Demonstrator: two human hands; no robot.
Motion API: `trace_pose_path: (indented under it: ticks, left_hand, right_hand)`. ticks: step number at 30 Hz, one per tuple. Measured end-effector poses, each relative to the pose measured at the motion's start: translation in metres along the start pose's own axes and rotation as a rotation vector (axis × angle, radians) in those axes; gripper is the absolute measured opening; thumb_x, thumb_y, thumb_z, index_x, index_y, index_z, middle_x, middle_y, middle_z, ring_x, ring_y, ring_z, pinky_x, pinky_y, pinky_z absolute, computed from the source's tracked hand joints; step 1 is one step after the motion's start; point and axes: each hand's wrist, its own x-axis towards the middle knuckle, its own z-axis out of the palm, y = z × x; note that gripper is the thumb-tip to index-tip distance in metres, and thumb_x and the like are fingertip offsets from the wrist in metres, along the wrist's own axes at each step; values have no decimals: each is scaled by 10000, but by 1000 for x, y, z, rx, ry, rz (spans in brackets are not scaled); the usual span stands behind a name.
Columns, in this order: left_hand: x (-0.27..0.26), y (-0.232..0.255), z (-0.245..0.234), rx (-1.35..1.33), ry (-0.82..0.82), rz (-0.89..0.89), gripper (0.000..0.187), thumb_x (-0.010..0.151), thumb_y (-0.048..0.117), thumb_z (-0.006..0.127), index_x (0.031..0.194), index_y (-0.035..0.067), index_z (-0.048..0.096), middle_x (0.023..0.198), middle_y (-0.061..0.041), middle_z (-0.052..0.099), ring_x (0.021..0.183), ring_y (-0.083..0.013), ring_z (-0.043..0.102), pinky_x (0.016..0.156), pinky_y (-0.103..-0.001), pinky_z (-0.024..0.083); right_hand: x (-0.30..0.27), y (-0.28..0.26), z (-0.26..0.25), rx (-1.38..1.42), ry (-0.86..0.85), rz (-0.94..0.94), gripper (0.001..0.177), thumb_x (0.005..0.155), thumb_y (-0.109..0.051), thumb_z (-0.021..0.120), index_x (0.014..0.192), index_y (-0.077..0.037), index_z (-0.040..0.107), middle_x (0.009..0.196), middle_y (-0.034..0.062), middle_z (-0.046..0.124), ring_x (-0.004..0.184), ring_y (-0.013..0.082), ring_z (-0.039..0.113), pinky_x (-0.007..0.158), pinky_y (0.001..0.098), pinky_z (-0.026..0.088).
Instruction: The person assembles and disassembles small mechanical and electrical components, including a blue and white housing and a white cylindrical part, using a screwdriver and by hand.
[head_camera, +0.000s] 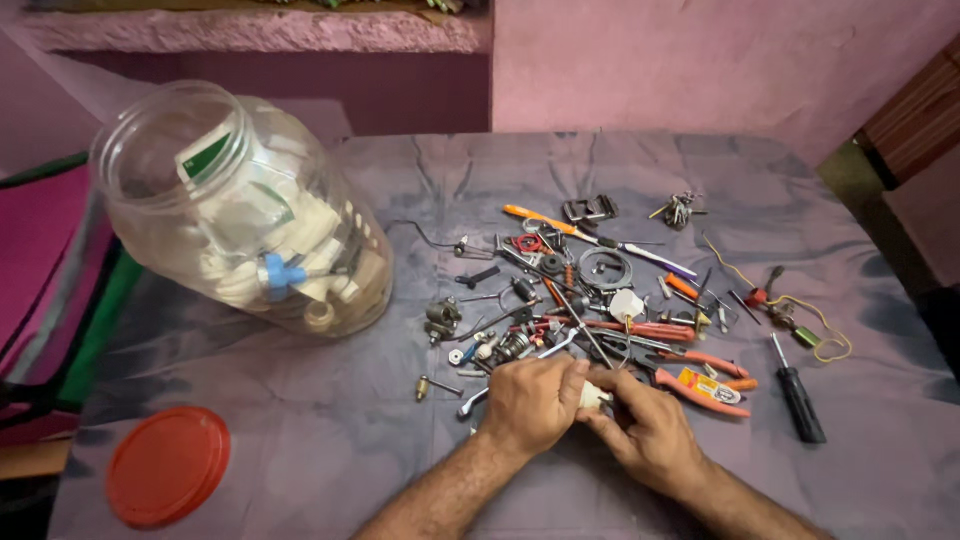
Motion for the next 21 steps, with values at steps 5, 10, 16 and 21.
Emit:
trace_pose_path:
  ticks: [5, 10, 16, 21]
  left_hand:
    - [1, 0, 3, 79, -27, -7, 383, 1037, 284, 581, 706, 100, 636, 620, -95, 633, 567, -312, 645, 528, -443, 503]
    - [3, -1, -2, 99, 13, 169, 359, 1025, 327, 623, 739, 110, 641, 648, -66, 636, 590, -285, 637, 560, -412, 507]
    - [5, -3, -17, 20, -40, 292, 380, 994, 385, 644, 762, 94, 568, 700, -86, 594, 647, -295, 612, 583, -420, 474]
    - [6, -3, -17, -26, -48, 321, 329, 1045, 308, 596, 804, 86, 569, 720, -97, 559, 668, -300, 598, 616, -422, 482]
  right_hand:
    - [7, -9, -6, -48, -87, 31, 470, 815, -263, 784, 1228, -108, 621, 903, 90, 748, 668, 276, 728, 567, 381, 558]
    - [6, -4, -11, -280, -137, -104, 465, 782, -357, 822, 1129, -104, 644, 937, 104, 735, 774, 334, 711, 616, 422, 553]
    - [0, 13, -5, -42, -90, -27, 550, 820, -315, 792, 1248, -17, 618, 1004, 129, 744, 809, 263, 756, 686, 355, 582]
    - [5, 10, -11, 176, -190, -95, 433, 898, -234, 730, 1233, 15, 615, 958, 142, 734, 824, 276, 704, 756, 365, 560]
